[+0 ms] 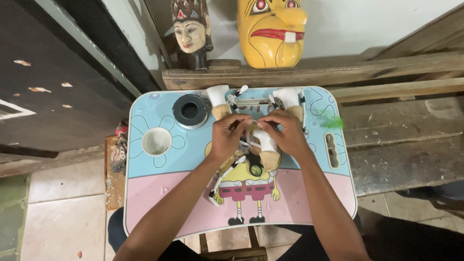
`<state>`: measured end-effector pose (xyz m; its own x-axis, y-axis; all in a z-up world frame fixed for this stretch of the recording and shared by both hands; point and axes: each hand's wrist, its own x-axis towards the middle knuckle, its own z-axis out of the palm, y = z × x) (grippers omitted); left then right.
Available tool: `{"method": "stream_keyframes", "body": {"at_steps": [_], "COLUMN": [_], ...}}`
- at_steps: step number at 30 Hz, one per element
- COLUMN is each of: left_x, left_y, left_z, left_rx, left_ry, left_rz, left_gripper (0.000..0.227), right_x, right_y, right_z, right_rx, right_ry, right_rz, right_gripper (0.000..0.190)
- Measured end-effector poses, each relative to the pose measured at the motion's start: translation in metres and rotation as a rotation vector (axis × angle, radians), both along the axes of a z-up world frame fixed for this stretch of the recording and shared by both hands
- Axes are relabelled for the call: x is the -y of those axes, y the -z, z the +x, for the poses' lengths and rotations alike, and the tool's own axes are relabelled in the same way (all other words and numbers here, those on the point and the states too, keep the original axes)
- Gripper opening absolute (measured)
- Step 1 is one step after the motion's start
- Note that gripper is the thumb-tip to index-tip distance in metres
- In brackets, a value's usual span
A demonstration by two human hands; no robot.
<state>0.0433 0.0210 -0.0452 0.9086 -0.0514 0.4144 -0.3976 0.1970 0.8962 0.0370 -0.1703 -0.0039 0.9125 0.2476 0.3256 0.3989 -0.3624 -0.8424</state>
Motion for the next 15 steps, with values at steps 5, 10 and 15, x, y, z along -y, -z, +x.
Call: {"method": "stream_keyframes", "body": {"at_steps": [5,10,15], "left_x": [0.003,0.003,0.004], "left_y": [0.005,0.003,-0.002], "left_z": [-0.001,-0.003,-0.005], "left_rx": [0.007,0.014,0.037], "left_ry": [-0.036,-0.067,-0.095], "left_rz": [0.001,0.001,0.056], "left_gripper": [0.009,0.008,0.009], "right_x": [0.002,0.000,0.001], "right_y": [0.012,0.013,0.014], "right_z": [0.002,0.000,-0.001], "right_rx": [-0.006,-0.024,-0.038], "right_ry": [0.026,0.046,0.073], "right_rz": [0.003,0.054,0.101], "right_gripper": [0.008,0.009,0.010]}}
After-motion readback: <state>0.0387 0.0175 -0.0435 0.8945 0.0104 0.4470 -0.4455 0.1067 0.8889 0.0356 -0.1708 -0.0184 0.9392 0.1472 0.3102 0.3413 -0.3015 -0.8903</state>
